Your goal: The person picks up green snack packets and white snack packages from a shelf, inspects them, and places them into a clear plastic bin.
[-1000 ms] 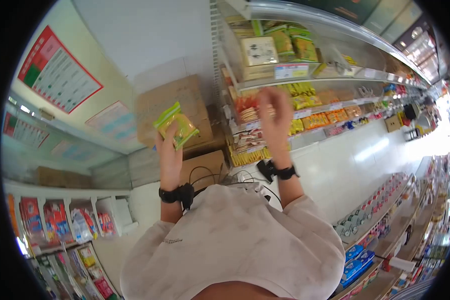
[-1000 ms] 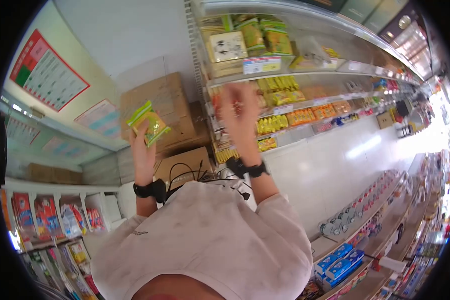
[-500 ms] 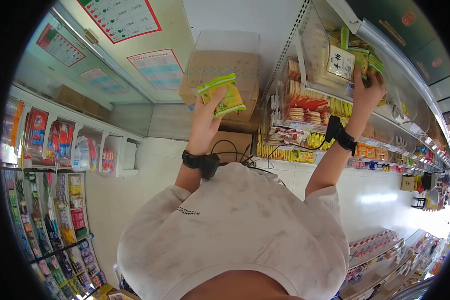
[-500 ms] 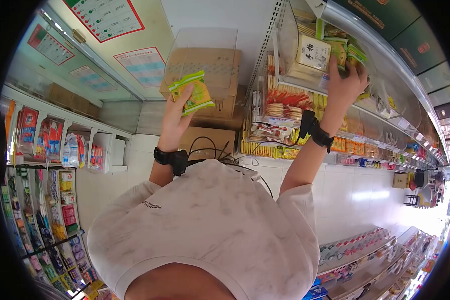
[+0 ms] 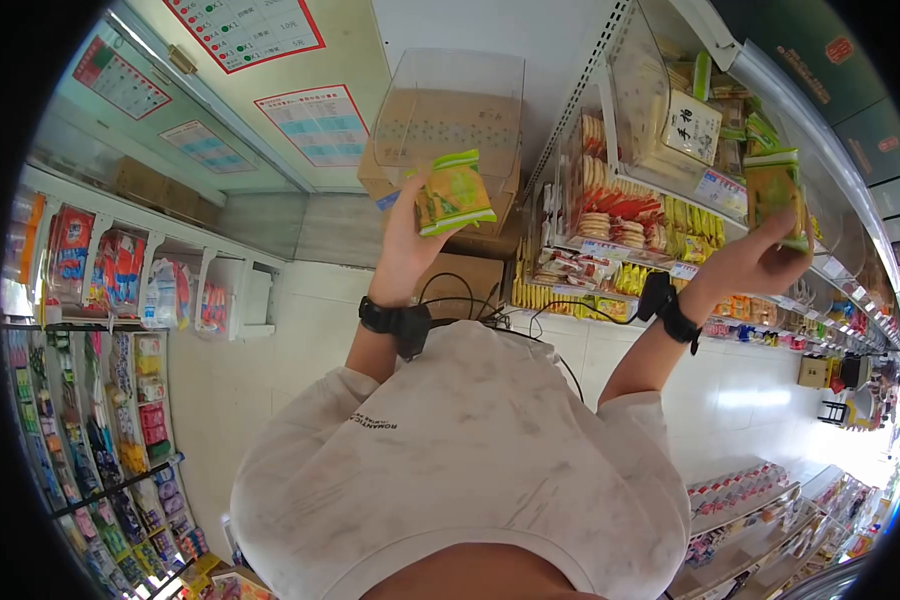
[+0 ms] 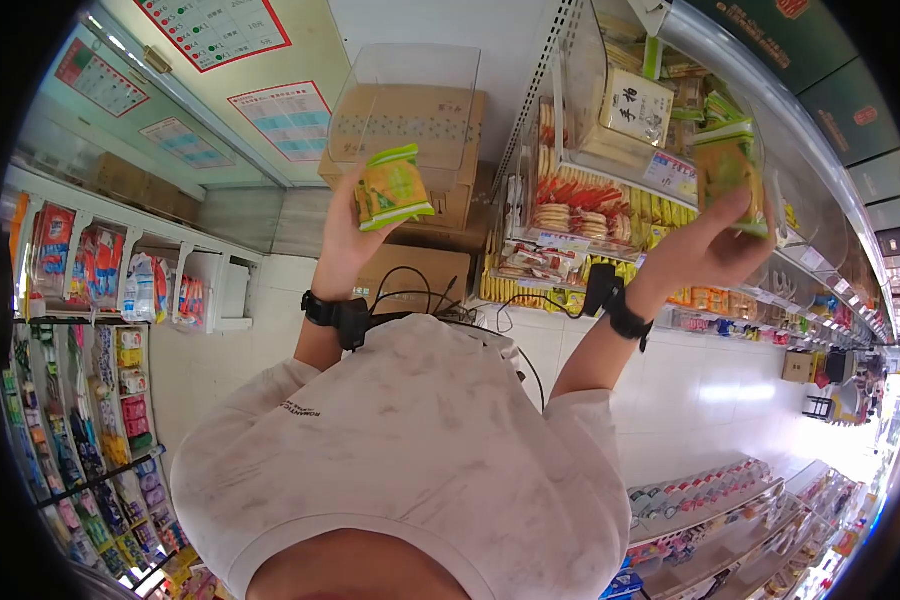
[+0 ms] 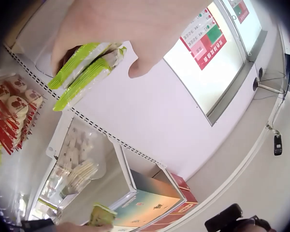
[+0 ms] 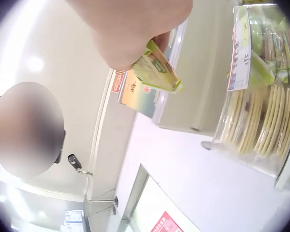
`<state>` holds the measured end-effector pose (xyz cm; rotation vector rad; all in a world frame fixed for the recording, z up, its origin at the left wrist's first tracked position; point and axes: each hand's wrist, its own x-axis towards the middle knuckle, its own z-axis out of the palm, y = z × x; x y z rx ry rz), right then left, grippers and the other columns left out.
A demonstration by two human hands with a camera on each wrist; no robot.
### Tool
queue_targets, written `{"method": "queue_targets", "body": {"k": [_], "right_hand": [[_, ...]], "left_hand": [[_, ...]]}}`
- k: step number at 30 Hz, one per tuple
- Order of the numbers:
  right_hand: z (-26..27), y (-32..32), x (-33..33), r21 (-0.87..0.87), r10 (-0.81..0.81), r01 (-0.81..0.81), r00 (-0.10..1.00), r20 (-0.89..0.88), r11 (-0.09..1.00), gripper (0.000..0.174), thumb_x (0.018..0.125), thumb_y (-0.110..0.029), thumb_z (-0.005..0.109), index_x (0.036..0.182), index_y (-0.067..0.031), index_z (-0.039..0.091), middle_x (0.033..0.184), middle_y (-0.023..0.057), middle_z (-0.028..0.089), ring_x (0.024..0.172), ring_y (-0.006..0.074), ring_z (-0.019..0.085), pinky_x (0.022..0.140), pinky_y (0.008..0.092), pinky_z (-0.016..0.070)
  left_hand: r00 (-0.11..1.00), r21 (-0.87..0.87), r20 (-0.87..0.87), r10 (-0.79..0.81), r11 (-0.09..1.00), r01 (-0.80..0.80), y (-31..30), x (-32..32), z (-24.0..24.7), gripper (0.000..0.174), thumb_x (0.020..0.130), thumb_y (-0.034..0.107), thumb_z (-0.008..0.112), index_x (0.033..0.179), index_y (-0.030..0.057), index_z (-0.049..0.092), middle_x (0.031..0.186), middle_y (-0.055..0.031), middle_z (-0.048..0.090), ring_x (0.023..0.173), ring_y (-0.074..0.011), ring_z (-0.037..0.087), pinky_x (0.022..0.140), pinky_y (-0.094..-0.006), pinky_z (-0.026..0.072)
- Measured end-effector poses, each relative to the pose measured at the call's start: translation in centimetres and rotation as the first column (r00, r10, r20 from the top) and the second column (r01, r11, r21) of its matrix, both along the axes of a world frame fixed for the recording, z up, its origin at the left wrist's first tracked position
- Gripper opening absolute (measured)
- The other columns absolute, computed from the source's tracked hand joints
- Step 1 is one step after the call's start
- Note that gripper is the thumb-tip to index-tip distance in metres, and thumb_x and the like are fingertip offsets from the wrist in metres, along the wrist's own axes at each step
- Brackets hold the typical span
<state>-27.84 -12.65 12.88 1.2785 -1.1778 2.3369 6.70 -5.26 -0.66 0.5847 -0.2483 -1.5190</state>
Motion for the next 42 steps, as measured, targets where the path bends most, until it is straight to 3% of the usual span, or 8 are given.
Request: {"method": "queue_targets", "body": {"k": [4,7,10,19,22,31,37,42], "right_hand": [[-0.5,4.1,4.3,0.123,0.252,-0.265,0.961,0.111,0.956,0.026,0.101,-0.012,0.068,0.124,0.0,0.063,0.091,0.0029,0.063,0.085,0.0092,0.061,0.073,0.0231,0.0506],[-1.8,5.1,5.5,0.362,0.538,-0.611,0.792,0.289,0.704,0.036,0.099,-0.006,0.068,0.133,-0.0037,0.058,0.081,-0.0068,0.053,0.068,-0.0003,0.041,0.06,0.0182,0.0326],[-3.4,4.6,6.7,0.395,0.608,-0.704,0.71,0.356,0.591,0.035,0.099,-0.007,0.068,0.132,-0.0036,0.059,0.074,-0.0091,0.047,0.066,-0.0001,0.035,0.06,0.018,0.0281],[-6.0,4.1,8.3,0.497,0.762,-0.831,0.486,0.428,0.251,0.034,0.101,-0.011,0.065,0.133,-0.0029,0.059,0.086,-0.0005,0.066,0.082,0.0045,0.062,0.07,0.0203,0.0434],[-6.1,4.2,8.9,0.541,0.781,-0.819,0.462,0.421,0.193,0.035,0.102,-0.01,0.064,0.135,-0.0019,0.058,0.091,0.0017,0.068,0.086,0.0066,0.064,0.076,0.0212,0.0468],[-7.1,4.2,9.8,0.527,0.805,-0.833,0.424,0.415,0.167,0.036,0.099,-0.004,0.065,0.134,-0.001,0.058,0.101,0.0007,0.061,0.09,0.006,0.062,0.075,0.0226,0.0477],[-6.1,5.7,10.8,0.419,0.807,-0.841,0.492,0.326,0.343,0.036,0.094,0.004,0.066,0.13,-0.0014,0.059,0.11,0.004,0.063,0.104,0.0153,0.066,0.098,0.0314,0.0538],[-7.3,5.4,10.6,0.519,0.874,-0.707,0.432,-0.222,0.481,0.032,0.085,0.01,0.068,0.114,-0.0032,0.068,0.123,0.0104,0.062,0.12,0.0282,0.061,0.11,0.0441,0.0489]], "left_hand": [[0.962,-0.021,0.273,-0.022,0.999,0.028,0.1,-1.2,-0.7,0.039,0.099,0.021,0.065,0.134,0.0057,0.057,0.136,-0.0125,0.062,0.122,-0.0284,0.063,0.102,-0.0453,0.0524],[0.953,-0.022,0.302,-0.023,0.999,0.03,0.2,-2.1,0.5,0.039,0.095,0.013,0.066,0.132,0.0032,0.058,0.132,-0.014,0.064,0.118,-0.0269,0.064,0.101,-0.0426,0.0525],[0.971,-0.014,0.23,-0.069,0.997,0.075,-0.4,-2.4,0.7,0.041,0.093,0.009,0.064,0.132,-0.0003,0.057,0.126,-0.0159,0.066,0.115,-0.029,0.066,0.099,-0.042,0.0531],[0.958,-0.091,0.254,-0.132,0.983,0.159,0.0,-3.2,1.2,0.038,0.091,0.004,0.064,0.127,-0.0015,0.057,0.12,-0.0158,0.068,0.108,-0.0324,0.068,0.096,-0.0471,0.0559],[0.923,-0.078,0.332,-0.196,0.969,0.234,0.6,-3.4,1.7,0.035,0.094,0.007,0.066,0.128,0.0012,0.058,0.119,-0.0092,0.068,0.108,-0.0202,0.069,0.093,-0.0363,0.0566],[0.965,-0.006,0.219,-0.143,0.989,0.148,0.7,-3.9,2.2,0.038,0.107,0.033,0.058,0.132,0.0045,0.056,0.122,-0.0059,0.067,0.109,-0.0137,0.066,0.094,-0.0322,0.054],[0.946,-0.009,0.296,-0.135,0.99,0.144,0.2,-3.6,1.2,0.05,0.109,0.047,0.044,0.137,0.0057,0.053,0.127,-0.0072,0.065,0.114,-0.0167,0.064,0.098,-0.0352,0.0526],[0.945,-0.048,0.302,-0.128,0.988,0.149,0.4,-3.6,1.4,0.061,0.109,0.055,0.033,0.142,0.006,0.049,0.134,-0.0081,0.062,0.12,-0.0192,0.062,0.1,-0.0374,0.0514]]}}
